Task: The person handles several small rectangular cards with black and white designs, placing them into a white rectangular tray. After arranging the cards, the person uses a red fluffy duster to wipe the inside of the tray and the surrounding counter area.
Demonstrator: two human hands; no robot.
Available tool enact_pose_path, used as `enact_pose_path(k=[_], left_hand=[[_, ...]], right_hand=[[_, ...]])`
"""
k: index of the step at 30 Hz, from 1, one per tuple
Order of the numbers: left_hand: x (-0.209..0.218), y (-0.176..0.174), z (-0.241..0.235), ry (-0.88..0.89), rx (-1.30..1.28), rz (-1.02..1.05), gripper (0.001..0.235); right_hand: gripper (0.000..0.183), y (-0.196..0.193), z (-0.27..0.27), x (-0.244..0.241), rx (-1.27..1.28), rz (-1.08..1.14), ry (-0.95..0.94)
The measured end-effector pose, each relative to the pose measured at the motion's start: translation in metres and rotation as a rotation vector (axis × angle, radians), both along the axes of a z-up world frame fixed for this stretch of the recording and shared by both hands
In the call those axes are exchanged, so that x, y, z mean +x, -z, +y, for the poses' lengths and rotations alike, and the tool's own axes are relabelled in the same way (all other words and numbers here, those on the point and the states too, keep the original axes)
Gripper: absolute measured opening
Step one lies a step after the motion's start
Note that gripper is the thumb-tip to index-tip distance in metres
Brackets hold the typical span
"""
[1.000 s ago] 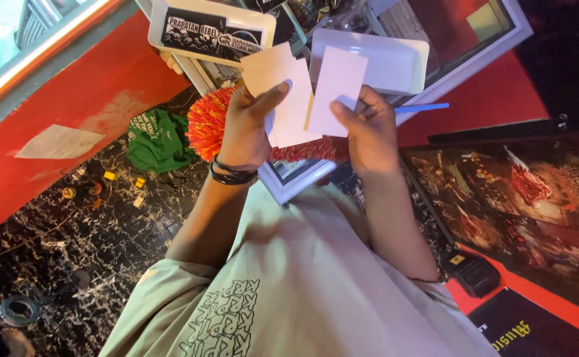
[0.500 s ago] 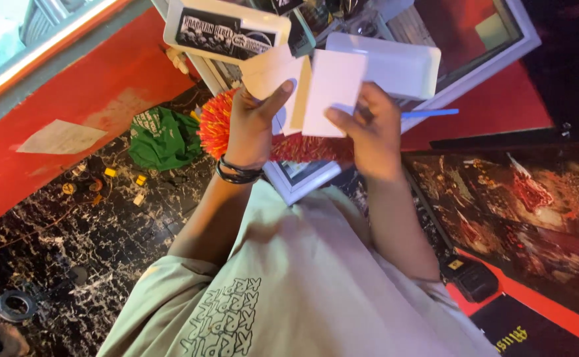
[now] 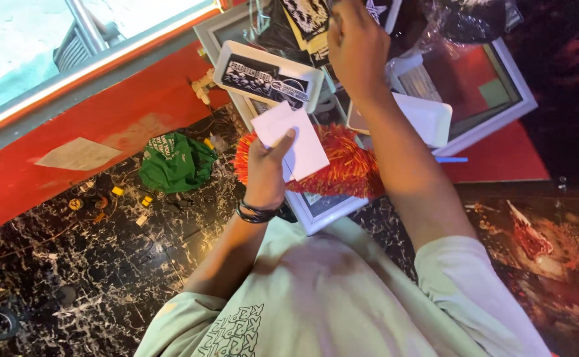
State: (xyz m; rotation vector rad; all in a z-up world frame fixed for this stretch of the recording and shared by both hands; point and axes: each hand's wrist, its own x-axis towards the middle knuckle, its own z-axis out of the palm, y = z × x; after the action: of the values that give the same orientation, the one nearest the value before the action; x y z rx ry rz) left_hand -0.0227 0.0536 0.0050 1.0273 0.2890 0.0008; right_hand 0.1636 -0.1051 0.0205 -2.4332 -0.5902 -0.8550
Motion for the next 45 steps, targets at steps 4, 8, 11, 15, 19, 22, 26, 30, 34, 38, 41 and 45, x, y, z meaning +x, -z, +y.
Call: enact_pose_path(k=[4,8,11,15,19,22,26,30,34,38,41,45], left_hand=[[-0.002,0.013,0.001,-0.012,-0.095,-0.009,0.036],[-0.001,0.012,0.007,0.000,-0.110,-0.046,0.034],[0.003,0.010,0.011,-0.012,-0.123,-0.024,0.035],[0.010,0.004,0.010,-0.026,-0.107,-0.048,0.027],[0.017,0.003,-0.015,-0.070,-0.033,-0.106,0.034],[0.014,-0.015,-0.034,-0.006,0.014,-0.116,0.036],[0.018,-0.005,-0.057,0.020,0.005,-0.091,0.033],[0.015,0.005,-0.070,0.073,-0.025,-0.045,0.033],[0.018,0.021,-0.074,0.127,0.001,-0.080,0.032],[0.012,0.006,-0.078,0.082,-0.038,-0.056,0.033],[0.005,-0.006,-0.077,0.048,-0.037,-0.043,0.023],[-0.002,-0.022,-0.079,-0.034,0.017,-0.074,0.019]], right_hand=[[0.044,0.018,0.031,0.044,-0.459,-0.049,0.124],[0.067,0.028,0.038,0.040,-0.639,-0.008,0.182],[0.058,0.016,0.030,0.023,-0.492,0.042,0.098],[0.028,-0.019,0.016,-0.036,0.015,0.141,-0.084],[0.022,-0.024,0.001,-0.111,0.443,0.490,-0.180],[0.028,0.004,-0.008,-0.147,0.706,0.665,-0.096],[0.020,0.015,-0.023,-0.175,0.678,0.579,-0.034],[0.019,0.030,-0.035,-0.188,0.850,0.473,-0.052],[0.021,0.028,-0.044,-0.189,0.911,0.517,-0.072],[0.021,0.021,-0.043,-0.191,0.970,0.568,-0.135],[0.018,0.021,-0.044,-0.190,0.937,0.591,-0.143],[0.020,0.022,-0.046,-0.188,0.876,0.597,-0.155]])
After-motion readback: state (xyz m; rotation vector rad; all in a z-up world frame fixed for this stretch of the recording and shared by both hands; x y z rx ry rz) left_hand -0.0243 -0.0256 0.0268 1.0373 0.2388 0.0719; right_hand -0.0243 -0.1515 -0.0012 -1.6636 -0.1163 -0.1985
